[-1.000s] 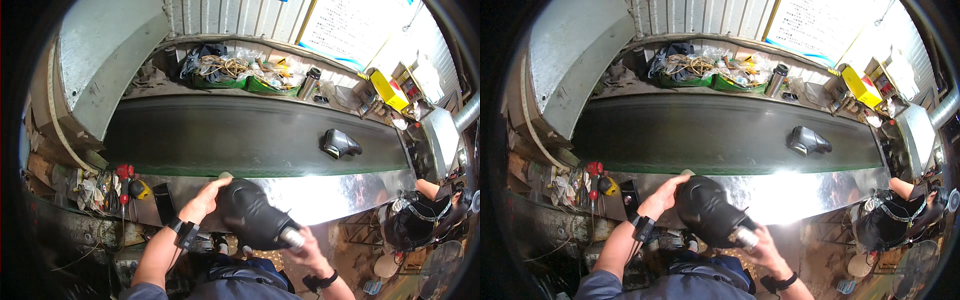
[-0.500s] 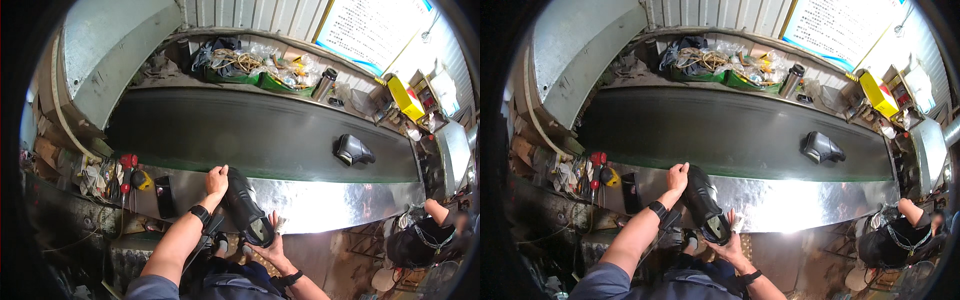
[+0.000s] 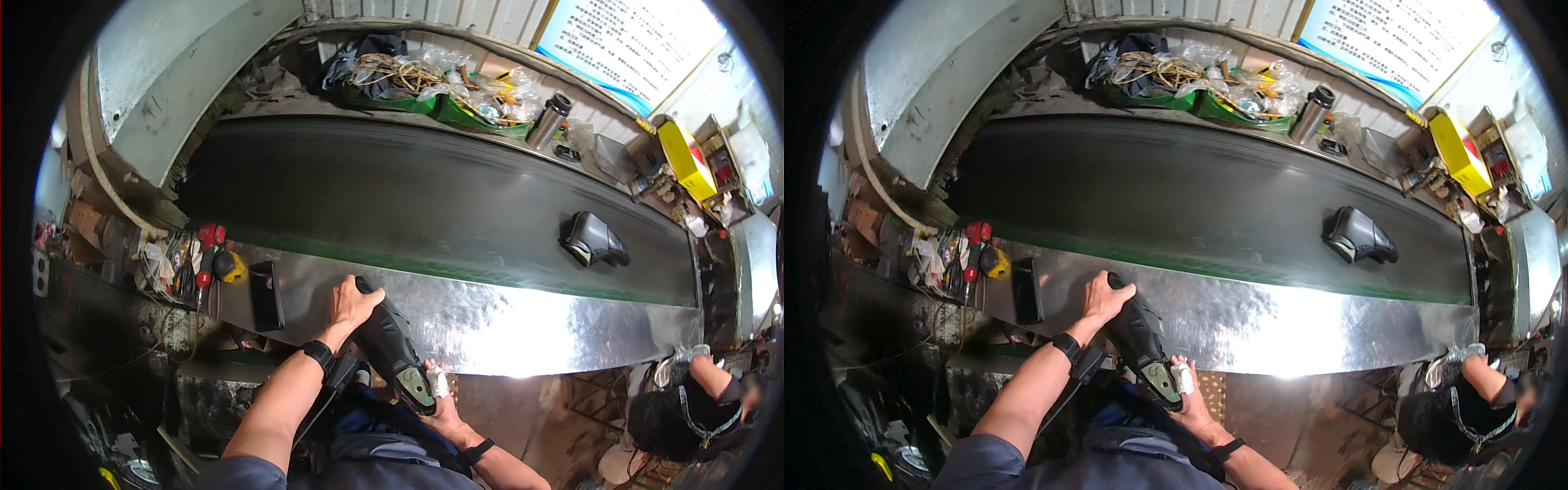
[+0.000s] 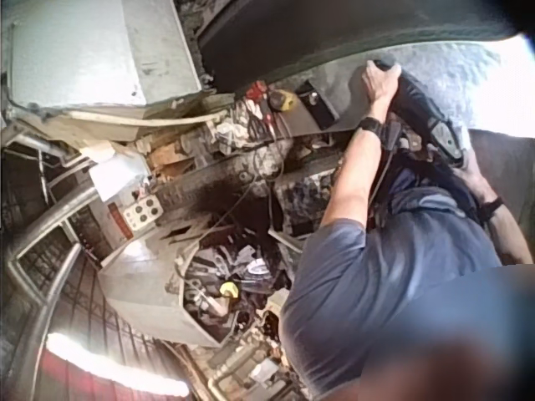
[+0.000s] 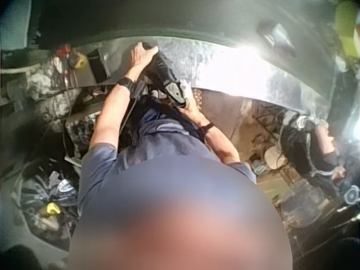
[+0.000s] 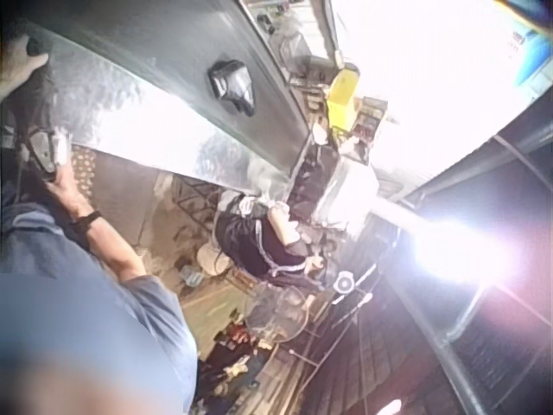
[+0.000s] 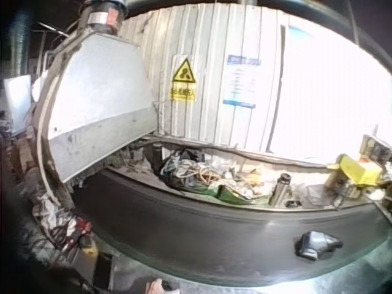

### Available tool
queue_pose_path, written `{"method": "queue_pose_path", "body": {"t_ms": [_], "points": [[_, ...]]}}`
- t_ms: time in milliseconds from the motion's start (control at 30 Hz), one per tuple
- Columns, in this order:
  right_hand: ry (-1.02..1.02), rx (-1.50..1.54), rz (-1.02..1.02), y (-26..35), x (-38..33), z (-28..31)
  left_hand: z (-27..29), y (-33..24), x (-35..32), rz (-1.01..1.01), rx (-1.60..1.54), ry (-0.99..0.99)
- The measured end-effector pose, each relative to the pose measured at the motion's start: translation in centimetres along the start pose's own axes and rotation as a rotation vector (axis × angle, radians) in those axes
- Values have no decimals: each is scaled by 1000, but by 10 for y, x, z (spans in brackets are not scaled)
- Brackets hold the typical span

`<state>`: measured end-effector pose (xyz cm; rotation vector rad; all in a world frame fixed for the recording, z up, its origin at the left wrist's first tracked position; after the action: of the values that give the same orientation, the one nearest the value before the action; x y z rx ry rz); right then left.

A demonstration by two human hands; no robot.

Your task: Operating a shoe lasting machine to shape the upper of the shoe over the last.

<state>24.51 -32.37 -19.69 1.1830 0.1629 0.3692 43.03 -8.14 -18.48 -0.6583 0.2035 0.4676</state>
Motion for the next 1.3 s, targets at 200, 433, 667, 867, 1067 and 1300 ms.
{"method": "queue_pose_path", "body": {"t_ms": [200, 433, 667, 867, 1067, 1300], "points": [[-12, 98, -48, 4, 7, 3, 5, 16, 5, 80, -272, 1], [224, 750, -86, 80, 43, 46, 79, 32, -49, 102, -606, -147], [630, 593, -899, 118, 118, -25, 183, 61, -143, -57, -644, -404], [629, 718, -363, 225, 74, -141, 274, 170, -276, 178, -513, -773], [889, 678, -255, 304, -13, -276, 347, 290, -435, 306, -593, -1166], [1012, 683, -467, 371, -104, -407, 369, 401, -581, 128, -1330, -1317]]}}
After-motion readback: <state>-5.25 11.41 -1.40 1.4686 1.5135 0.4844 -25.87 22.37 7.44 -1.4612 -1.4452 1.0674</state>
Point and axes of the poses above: each hand's wrist, its own x-axis towards the middle knuckle, its own z-axis out of the back of the hand, y = z × x, the point moved 3 cm from there along x, towards the middle knuckle, and after that the axes turned 3 degrees about x, right-handed, at the moved point
